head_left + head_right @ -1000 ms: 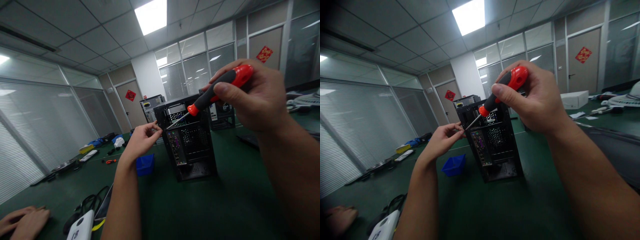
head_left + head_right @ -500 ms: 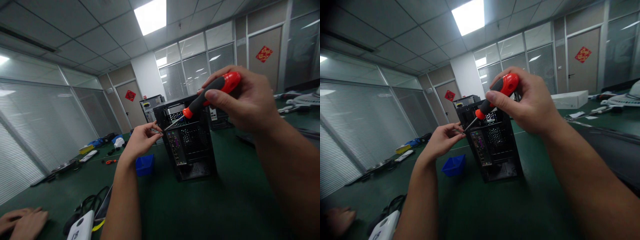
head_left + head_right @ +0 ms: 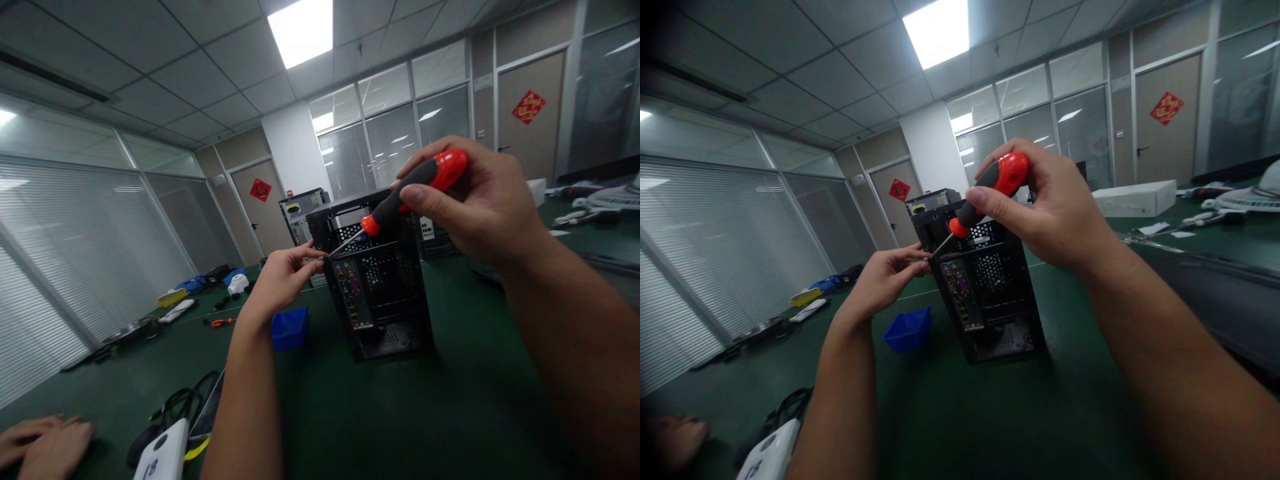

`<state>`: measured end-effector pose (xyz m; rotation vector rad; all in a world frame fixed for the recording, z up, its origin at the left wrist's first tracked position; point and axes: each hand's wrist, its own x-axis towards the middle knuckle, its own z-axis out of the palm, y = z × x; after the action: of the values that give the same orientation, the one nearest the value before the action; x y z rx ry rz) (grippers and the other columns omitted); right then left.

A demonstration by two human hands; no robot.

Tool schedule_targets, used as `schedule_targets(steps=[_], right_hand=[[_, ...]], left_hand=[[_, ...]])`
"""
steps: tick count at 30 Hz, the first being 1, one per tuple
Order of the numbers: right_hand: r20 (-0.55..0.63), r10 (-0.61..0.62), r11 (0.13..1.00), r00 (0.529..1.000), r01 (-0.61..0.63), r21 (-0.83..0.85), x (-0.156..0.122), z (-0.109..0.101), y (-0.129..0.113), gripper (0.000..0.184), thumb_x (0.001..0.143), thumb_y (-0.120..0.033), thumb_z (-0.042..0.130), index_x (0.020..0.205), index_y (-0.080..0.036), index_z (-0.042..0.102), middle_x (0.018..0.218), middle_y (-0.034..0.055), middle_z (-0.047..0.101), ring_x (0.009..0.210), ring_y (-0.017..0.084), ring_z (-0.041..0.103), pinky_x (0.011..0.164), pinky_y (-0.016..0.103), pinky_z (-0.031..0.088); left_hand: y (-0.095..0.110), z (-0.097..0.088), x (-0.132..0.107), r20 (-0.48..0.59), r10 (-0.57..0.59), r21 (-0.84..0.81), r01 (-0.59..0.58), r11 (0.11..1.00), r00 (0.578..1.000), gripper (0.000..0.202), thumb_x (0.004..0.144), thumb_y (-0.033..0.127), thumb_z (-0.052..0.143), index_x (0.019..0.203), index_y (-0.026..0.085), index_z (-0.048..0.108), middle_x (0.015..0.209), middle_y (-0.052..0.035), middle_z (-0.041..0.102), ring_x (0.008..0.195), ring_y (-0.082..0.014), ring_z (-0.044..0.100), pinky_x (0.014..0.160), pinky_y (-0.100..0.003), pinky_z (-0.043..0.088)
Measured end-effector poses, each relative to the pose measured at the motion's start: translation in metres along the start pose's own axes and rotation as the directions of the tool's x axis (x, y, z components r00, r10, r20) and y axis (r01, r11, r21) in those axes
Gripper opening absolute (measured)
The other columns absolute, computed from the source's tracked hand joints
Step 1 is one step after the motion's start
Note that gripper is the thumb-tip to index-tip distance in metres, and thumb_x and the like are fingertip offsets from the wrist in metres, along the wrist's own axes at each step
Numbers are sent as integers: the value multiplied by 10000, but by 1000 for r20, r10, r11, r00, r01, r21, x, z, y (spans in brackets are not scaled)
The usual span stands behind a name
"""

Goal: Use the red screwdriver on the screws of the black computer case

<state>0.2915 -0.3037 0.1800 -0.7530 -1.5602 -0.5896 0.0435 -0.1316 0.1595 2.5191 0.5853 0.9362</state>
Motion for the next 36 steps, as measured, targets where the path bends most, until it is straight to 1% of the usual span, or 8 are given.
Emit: schedule_targets(steps=[2, 6, 12, 18, 20, 24, 29, 36], right_hand=[[1, 3, 1000, 1000, -3, 8, 1, 0, -1, 330, 929, -466, 760, 1023, -157, 694, 886, 2, 608, 743, 58, 531, 660, 202, 396], [-5, 17, 1000, 1000, -17, 8, 1, 0, -1, 343, 924, -482, 762, 1030, -163, 689, 895, -2, 611, 760, 67, 541, 681, 211, 402], [5, 12, 1000, 1000, -12, 23, 0, 2, -2, 360, 924, -499, 761, 1026, -161, 689, 910, 7, 618, 757, 70, 537, 678, 208, 402], [3, -1, 1000, 1000, 1, 8, 0, 0, -2, 346, 926, -478, 759, 1036, -157, 694, 904, 2, 618, 760, 63, 542, 667, 195, 396], [6, 4, 1000, 1000, -4, -4, 0, -1, -1, 343, 925, -483, 756, 1042, -166, 695, 914, 1, 617, 772, 71, 546, 672, 201, 396], [25, -2, 1000, 1000, 1, 20, 0, -2, -1, 338, 924, -472, 759, 1046, -165, 688, 935, -1, 619, 789, 65, 554, 678, 198, 397], [40, -9, 1000, 999, 9, 7, 0, -2, -1, 337, 938, -483, 747, 1051, -172, 683, 950, -6, 624, 801, 65, 562, 694, 197, 406], [76, 35, 999, 996, -33, -15, -1, -2, -2, 321, 922, -480, 742, 1069, -202, 680, 963, -1, 629, 817, 107, 584, 713, 247, 447]], left_hand=[[0, 0, 0, 3, 3, 2, -3, 1000, 1000, 275, 910, 351, 642, 1140, 272, 771, 1311, -85, 712, 1477, -241, 481, 1148, -452, 496], [2, 2, 1, -15, -13, 16, 14, 1000, 1000, 276, 889, 337, 662, 1121, 240, 778, 1382, -112, 666, 1448, -254, 514, 1120, -434, 514], [0, 3, 2, -29, -19, 29, 19, 999, 999, 224, 866, 334, 694, 1040, 228, 785, 1393, -117, 658, 1405, -256, 561, 1197, -461, 445], [-1, 3, 3, -26, -11, 15, 11, 1000, 1000, 213, 866, 395, 713, 974, 222, 774, 1262, -114, 730, 1433, -254, 532, 1196, -473, 443], [0, 2, 3, -20, -11, 8, 11, 1000, 1000, 225, 874, 400, 703, 981, 215, 774, 1264, -113, 729, 1425, -254, 540, 1190, -470, 451], [0, 2, 2, -15, -8, 2, 8, 1000, 1000, 238, 889, 374, 683, 1046, 219, 774, 1361, -110, 679, 1420, -241, 544, 1184, -453, 461], [-2, 2, 2, 0, 0, -11, 0, 1000, 1000, 272, 922, 373, 634, 1118, 242, 768, 1372, -108, 673, 1444, -237, 519, 1158, -457, 487], [2, 2, 2, -29, -17, 56, 19, 998, 999, 218, 873, 329, 691, 1050, 245, 787, 1377, -109, 669, 1436, -245, 529, 1218, -471, 420]])
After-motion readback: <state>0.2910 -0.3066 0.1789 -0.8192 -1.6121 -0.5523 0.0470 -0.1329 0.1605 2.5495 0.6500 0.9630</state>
